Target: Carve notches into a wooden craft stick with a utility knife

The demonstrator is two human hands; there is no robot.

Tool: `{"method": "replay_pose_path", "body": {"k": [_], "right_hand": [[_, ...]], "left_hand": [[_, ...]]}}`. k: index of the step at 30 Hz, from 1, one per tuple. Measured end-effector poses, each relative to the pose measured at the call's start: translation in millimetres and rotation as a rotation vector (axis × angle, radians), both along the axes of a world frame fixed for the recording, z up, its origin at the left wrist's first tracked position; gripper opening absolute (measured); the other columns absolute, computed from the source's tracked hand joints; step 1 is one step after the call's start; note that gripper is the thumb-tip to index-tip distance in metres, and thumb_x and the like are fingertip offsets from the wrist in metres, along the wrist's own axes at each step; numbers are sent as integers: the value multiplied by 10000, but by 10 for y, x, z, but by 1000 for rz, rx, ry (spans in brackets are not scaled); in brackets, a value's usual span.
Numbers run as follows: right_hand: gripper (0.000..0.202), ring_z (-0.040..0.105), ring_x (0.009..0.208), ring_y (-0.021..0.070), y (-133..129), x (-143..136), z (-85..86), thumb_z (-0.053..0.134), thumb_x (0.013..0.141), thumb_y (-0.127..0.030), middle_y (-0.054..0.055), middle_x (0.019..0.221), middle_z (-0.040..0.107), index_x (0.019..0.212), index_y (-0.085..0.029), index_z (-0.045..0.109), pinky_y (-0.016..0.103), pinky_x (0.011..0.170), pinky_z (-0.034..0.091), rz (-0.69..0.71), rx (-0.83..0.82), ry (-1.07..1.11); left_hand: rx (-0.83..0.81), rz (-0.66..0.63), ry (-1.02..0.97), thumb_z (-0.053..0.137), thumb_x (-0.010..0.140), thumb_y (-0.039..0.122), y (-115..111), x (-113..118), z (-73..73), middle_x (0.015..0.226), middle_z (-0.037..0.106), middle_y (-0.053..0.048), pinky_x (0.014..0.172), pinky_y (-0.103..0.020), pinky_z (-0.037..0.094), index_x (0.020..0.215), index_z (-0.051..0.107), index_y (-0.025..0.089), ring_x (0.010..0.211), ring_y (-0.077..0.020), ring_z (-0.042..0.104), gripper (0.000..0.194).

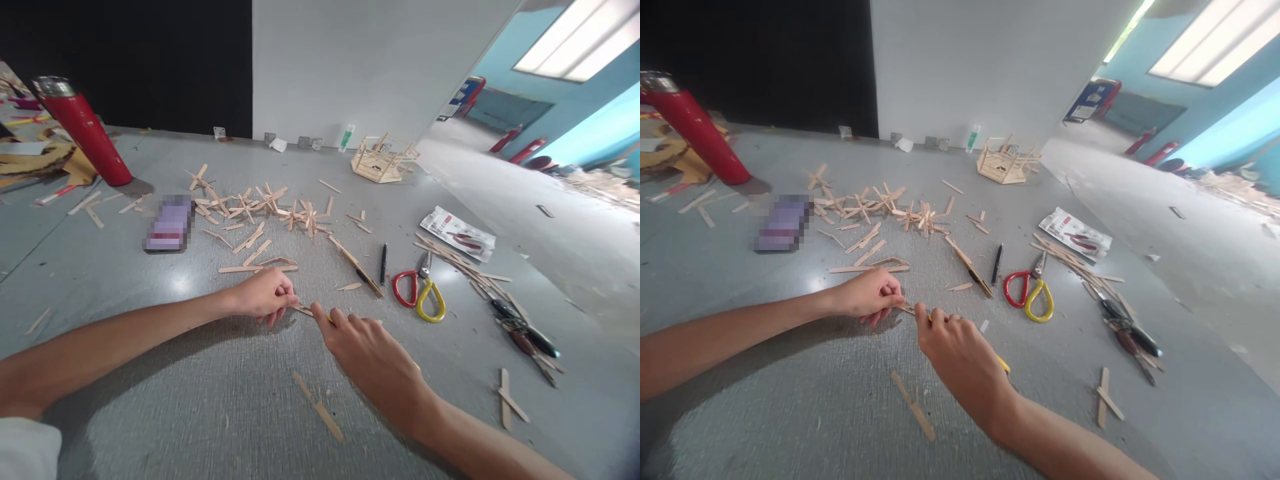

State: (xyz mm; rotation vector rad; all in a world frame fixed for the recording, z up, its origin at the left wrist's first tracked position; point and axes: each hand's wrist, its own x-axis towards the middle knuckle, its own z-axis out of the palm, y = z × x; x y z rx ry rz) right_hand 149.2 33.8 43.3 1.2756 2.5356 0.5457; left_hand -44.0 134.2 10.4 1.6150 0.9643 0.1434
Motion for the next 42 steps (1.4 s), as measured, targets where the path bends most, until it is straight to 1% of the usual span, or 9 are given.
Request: {"method": "replay_pose_path", "body": {"k": [10, 16, 21, 24, 29, 31, 36, 39, 42], "right_hand": [[458, 586, 679, 167, 13, 126, -270, 548, 884, -40, 27, 800, 634, 1332, -137, 554, 310, 600, 429, 25, 183, 145], [510, 553, 760, 193, 51, 235, -353, 529, 970, -149, 85, 904, 612, 1469, -122, 426, 335, 679, 482, 87, 378, 559], [701, 559, 793, 174, -65, 267, -353, 587, 937, -114, 89, 929, 605, 1560, -164, 271, 280, 664, 500, 129, 360, 785], [733, 589, 802, 172, -124, 290, -333, 612, 903, -68, 98, 928, 642, 1553, -119, 278, 272, 668, 512, 207, 364, 846], [720, 640, 815, 196, -150, 311, -272, 608, 859, -4, 135, 915, 707, 1516, -15, 313, 331, 742, 550, 339, 400, 860], [710, 646, 783, 200, -148, 318, -264, 608, 848, -2, 132, 874, 715, 1503, 2, 332, 329, 703, 556, 378, 428, 865], [675, 655, 731, 203, -145, 336, -263, 586, 874, -46, 114, 813, 722, 1502, -6, 341, 320, 633, 554, 418, 447, 862], [694, 658, 721, 202, -129, 321, -241, 601, 870, -38, 117, 835, 733, 1506, 0, 324, 325, 635, 546, 399, 461, 859], [715, 645, 695, 193, -99, 292, -209, 608, 875, -33, 125, 868, 741, 1515, 9, 292, 322, 616, 525, 349, 446, 854]], "left_hand": [[133, 87, -57, 511, 961, 271, -126, -2, 103, 554, 617, -2, 367, -193, 397, 690, 525, 167, 396, -116, 580, 291], [924, 164, -157, 462, 1004, 207, -444, -19, 298, 572, 598, 53, 476, -181, 432, 804, 565, 171, 458, -72, 552, 228], [1551, -1, -189, 524, 964, 84, -646, -73, 436, 746, 713, -45, 555, -217, 548, 1061, 592, 48, 619, -120, 667, 123], [1766, -96, -241, 519, 935, 32, -677, -87, 498, 778, 734, -123, 605, -256, 608, 1053, 612, -22, 722, -184, 720, 160], [1986, -95, -200, 584, 906, 46, -745, -66, 461, 766, 744, -110, 552, -261, 630, 910, 697, 57, 729, -214, 738, 114], [2005, -19, -131, 653, 857, 28, -791, -59, 440, 789, 752, -73, 565, -261, 644, 867, 716, 116, 753, -211, 743, 108], [2049, -85, -161, 684, 835, 35, -852, -74, 462, 770, 749, -77, 605, -260, 645, 894, 706, 92, 784, -226, 746, 85], [1777, -24, -227, 545, 948, 97, -833, -89, 486, 792, 744, -75, 593, -261, 609, 1033, 650, 83, 737, -191, 732, 137], [1309, 55, -159, 447, 1024, 199, -787, -85, 499, 669, 672, 32, 522, -184, 509, 1034, 600, 172, 543, -88, 629, 155]]}}
